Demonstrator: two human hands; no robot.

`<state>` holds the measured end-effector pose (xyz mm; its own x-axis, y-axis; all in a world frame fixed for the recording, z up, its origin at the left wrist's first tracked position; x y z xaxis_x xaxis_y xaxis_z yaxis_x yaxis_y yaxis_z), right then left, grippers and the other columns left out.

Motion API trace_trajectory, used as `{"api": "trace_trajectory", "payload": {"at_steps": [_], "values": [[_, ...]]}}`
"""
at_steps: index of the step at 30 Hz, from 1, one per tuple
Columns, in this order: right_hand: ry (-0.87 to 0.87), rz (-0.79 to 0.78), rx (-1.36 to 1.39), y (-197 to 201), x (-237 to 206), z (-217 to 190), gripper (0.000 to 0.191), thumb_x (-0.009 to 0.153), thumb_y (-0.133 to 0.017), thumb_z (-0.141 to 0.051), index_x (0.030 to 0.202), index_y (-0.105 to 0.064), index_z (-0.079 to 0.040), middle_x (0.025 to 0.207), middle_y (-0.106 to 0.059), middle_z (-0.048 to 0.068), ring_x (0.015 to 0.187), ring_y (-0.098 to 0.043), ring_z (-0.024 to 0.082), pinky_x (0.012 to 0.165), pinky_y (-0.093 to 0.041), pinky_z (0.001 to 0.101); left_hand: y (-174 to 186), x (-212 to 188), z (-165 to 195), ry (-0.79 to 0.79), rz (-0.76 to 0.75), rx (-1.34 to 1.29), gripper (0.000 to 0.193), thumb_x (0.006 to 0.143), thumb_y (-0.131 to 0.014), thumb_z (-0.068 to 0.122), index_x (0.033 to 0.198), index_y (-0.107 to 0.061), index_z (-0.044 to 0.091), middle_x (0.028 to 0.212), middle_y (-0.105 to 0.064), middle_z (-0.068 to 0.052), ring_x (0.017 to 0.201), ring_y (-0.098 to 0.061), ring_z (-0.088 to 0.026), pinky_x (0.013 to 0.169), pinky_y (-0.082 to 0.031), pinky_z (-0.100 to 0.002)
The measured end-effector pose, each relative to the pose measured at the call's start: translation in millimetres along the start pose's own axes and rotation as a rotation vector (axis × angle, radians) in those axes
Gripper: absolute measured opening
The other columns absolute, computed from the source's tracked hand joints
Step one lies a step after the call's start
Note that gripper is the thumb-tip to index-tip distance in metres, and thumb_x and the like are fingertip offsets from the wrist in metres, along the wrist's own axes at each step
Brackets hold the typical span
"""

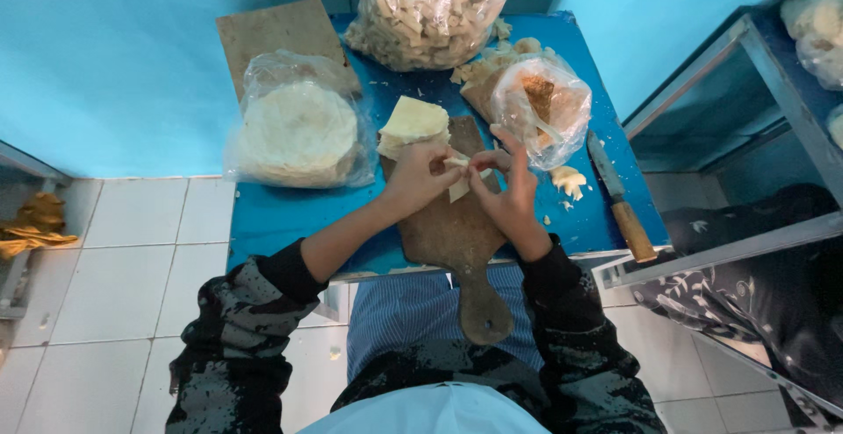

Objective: The person cuts a round white dough disc into wedges with a knife on a wooden board, separates the cut pieces by hand, and arranges them on the board. They then use a small stick to scoop brown filling from a bag and spread it onto the dough pieces.

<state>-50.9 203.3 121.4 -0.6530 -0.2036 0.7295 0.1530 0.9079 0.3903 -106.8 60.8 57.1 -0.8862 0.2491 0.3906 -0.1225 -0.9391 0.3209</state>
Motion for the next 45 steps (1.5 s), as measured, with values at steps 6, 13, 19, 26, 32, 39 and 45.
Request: {"api": "trace_trajectory", "payload": {"at_steps": [6, 13, 19, 26, 32, 39, 45], "values": [[-0.022, -0.011, 0.099, -1, -2, 3, 0.074, 0.091, -0.076, 0.009, 0.152, -0.037, -0.004, 0.104, -0.073, 0.012, 0.098, -0.074, 0.018, 0.09, -0.059, 0.0311, 4, 2, -2, -0.01, 0.029, 0.027, 0.019, 0.086, -0.077, 0.016, 0.093, -0.075, -0.002, 0.075, -0.072, -0.006, 0.07, -0.066, -0.007, 0.061, -0.053, -0.027], [-0.032, -0.012, 0.114, -3, -3, 10, 0.075, 0.091, -0.075, 0.012, 0.153, -0.036, -0.005, 0.102, -0.072, 0.011, 0.097, -0.073, 0.017, 0.09, -0.06, 0.0306, -2, 2, -5, 0.023, -0.018, -0.079, 0.021, 0.088, -0.076, 0.019, 0.093, -0.073, 0.0, 0.079, -0.073, -0.003, 0.073, -0.065, -0.004, 0.062, -0.054, -0.025], [-0.211, -0.047, 0.36, -9, -7, 35, 0.082, 0.088, -0.071, 0.016, 0.156, -0.031, -0.006, 0.102, -0.069, 0.011, 0.097, -0.07, 0.016, 0.091, -0.059, 0.0312, -1, 2, -8, 0.027, -0.032, -0.024, 0.023, 0.086, -0.079, 0.019, 0.091, -0.072, -0.002, 0.076, -0.069, -0.004, 0.072, -0.062, -0.005, 0.06, -0.051, -0.026], [-0.34, -0.108, 0.621, -15, -8, 50, 0.084, 0.091, -0.068, 0.015, 0.159, -0.024, -0.008, 0.106, -0.068, 0.011, 0.102, -0.07, 0.017, 0.094, -0.059, 0.0333, -5, 6, -6, 0.012, -0.105, -0.18, 0.02, 0.089, -0.073, 0.018, 0.094, -0.07, -0.001, 0.081, -0.072, -0.002, 0.076, -0.067, -0.004, 0.063, -0.054, -0.024], [-0.362, -0.095, 0.671, -15, -9, 52, 0.085, 0.093, -0.067, 0.015, 0.162, -0.023, -0.008, 0.104, -0.068, 0.013, 0.1, -0.069, 0.017, 0.093, -0.058, 0.0334, -13, 0, -18, 0.131, -0.162, -0.205, 0.025, 0.087, -0.079, 0.018, 0.102, -0.069, -0.001, 0.082, -0.07, -0.003, 0.073, -0.066, -0.006, 0.059, -0.052, -0.025], [-0.411, -0.116, 0.783, -17, -9, 55, 0.082, 0.092, -0.066, 0.015, 0.159, -0.025, -0.009, 0.104, -0.067, 0.012, 0.101, -0.069, 0.018, 0.094, -0.061, 0.0372, -23, 7, -38, 0.118, -0.213, -0.349, 0.025, 0.087, -0.081, 0.014, 0.104, -0.07, -0.002, 0.093, -0.074, -0.004, 0.084, -0.069, -0.007, 0.069, -0.055, -0.024], [-0.399, -0.1, 0.735, -17, -9, 56, 0.081, 0.092, -0.064, 0.018, 0.159, -0.028, -0.01, 0.105, -0.066, 0.013, 0.1, -0.068, 0.018, 0.094, -0.059, 0.0358, -30, 6, -58, 0.205, -0.248, -0.395, 0.026, 0.085, -0.077, 0.01, 0.108, -0.071, -0.002, 0.101, -0.077, -0.007, 0.094, -0.073, -0.012, 0.082, -0.058, -0.028]]}}
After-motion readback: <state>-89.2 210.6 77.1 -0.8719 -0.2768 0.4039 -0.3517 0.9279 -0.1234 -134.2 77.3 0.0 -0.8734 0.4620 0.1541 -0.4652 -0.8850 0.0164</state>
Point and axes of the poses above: each hand's wrist, its own x-axis towards the middle knuckle, its own y-axis out of the back of the hand, z = x × y, the point moved 10 cm from there along x, towards the middle knuckle
